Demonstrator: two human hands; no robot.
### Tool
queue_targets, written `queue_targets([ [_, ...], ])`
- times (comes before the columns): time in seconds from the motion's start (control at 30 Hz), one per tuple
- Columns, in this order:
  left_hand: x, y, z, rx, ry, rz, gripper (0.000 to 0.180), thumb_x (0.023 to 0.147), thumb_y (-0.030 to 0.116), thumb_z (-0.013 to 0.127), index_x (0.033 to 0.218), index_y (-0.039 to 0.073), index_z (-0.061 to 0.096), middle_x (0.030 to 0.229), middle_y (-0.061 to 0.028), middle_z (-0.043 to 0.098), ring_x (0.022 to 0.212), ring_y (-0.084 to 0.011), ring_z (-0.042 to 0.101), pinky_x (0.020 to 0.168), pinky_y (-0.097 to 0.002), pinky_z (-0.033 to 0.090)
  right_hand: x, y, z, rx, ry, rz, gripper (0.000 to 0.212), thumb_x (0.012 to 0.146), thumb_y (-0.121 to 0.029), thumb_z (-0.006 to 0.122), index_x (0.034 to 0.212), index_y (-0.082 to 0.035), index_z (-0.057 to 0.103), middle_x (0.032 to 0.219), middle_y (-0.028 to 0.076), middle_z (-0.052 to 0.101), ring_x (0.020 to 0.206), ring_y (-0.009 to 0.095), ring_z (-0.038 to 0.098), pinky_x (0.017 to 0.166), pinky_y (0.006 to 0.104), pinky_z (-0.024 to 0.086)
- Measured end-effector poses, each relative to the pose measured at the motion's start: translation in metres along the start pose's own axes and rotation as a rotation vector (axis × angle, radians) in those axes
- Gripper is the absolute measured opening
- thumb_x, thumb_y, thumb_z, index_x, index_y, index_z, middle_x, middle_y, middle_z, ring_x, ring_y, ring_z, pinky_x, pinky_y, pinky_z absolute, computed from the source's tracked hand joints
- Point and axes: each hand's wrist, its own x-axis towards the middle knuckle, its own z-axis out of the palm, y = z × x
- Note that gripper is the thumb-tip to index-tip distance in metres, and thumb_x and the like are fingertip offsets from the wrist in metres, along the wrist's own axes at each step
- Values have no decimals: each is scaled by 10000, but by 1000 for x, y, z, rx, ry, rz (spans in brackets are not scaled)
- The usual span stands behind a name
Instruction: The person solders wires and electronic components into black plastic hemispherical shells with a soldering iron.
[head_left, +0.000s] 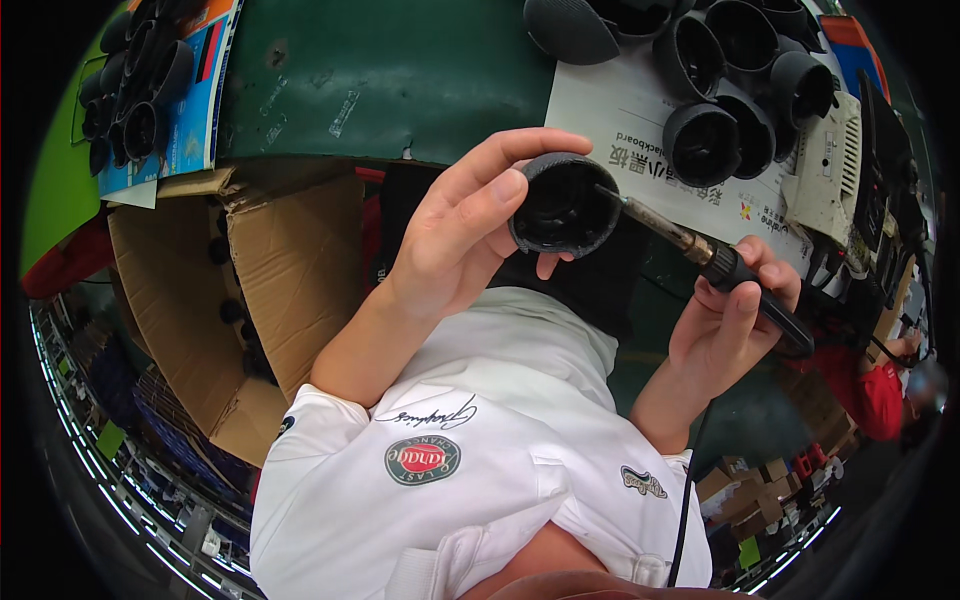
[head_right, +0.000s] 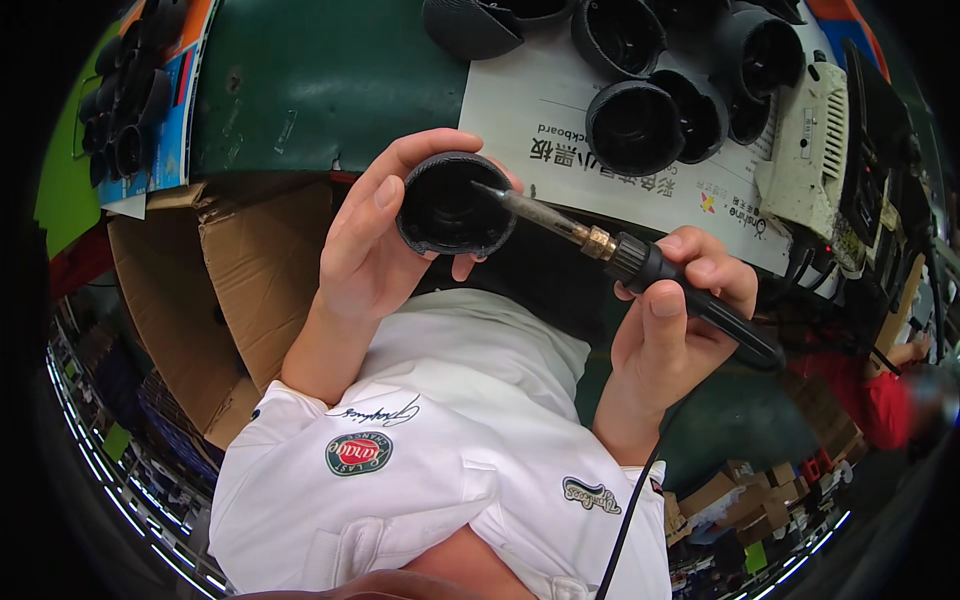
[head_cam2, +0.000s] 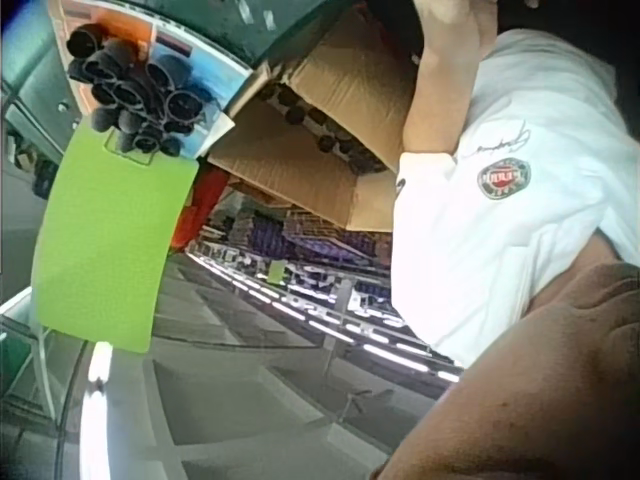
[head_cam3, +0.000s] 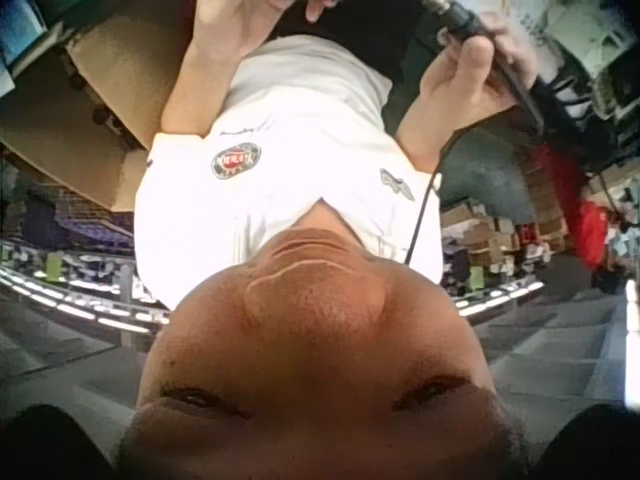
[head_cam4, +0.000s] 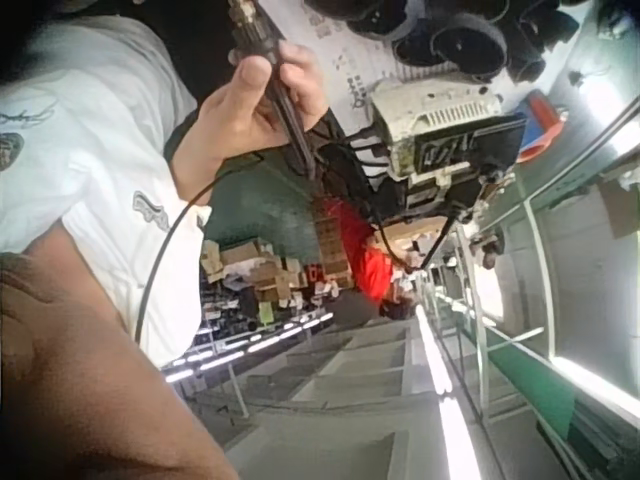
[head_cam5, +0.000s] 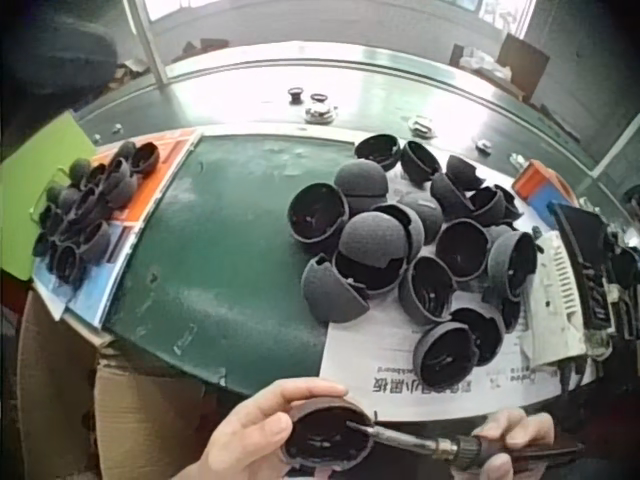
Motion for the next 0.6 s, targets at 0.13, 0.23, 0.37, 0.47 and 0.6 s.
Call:
queue_targets([
  [0.13, 1, -1, 0, -1, -1, -1, 528, 929, 349, 411, 1265, -56, 364, 1118, -296, 524, 813, -219, 607, 570, -276, 500, 1, 2, -1, -29, 15, -6, 296, 784, -178, 721, 947, -42, 514, 938, 142, 526, 671, 157, 573, 521, 212, 504],
  [0.23, 2, -3, 0, 1, -3, -2, 529, 928, 346, 411, 1267, -57, 362, 1115, -300, 523, 814, -221, 605, 570, -275, 498, 2, 1, 1, -29, 36, -4, 289, 784, -184, 720, 912, -36, 507, 920, 136, 528, 640, 151, 568, 488, 207, 496],
  [0.37, 2, -4, 0, 20, 3, 8, 532, 923, 352, 418, 1262, -56, 373, 1113, -305, 520, 794, -222, 603, 567, -271, 494, 4, 1, 3, -28, 19, 8, 290, 786, -192, 719, 896, -30, 504, 897, 130, 528, 609, 140, 562, 460, 209, 491],
  [0.47, 2, -4, 1, 36, 14, 6, 537, 919, 359, 424, 1259, -54, 382, 1113, -307, 520, 778, -221, 601, 566, -271, 494, 6, 4, 2, -29, 19, -14, 290, 789, -197, 716, 893, -26, 506, 880, 126, 529, 590, 131, 557, 448, 213, 492],
  [0.6, 2, -4, 0, 58, 12, 10, 541, 915, 364, 429, 1259, -52, 386, 1113, -307, 520, 769, -223, 601, 563, -273, 494, 7, 6, 5, -36, 27, -41, 259, 803, -180, 699, 893, -29, 509, 864, 125, 533, 561, 130, 552, 440, 217, 493],
])
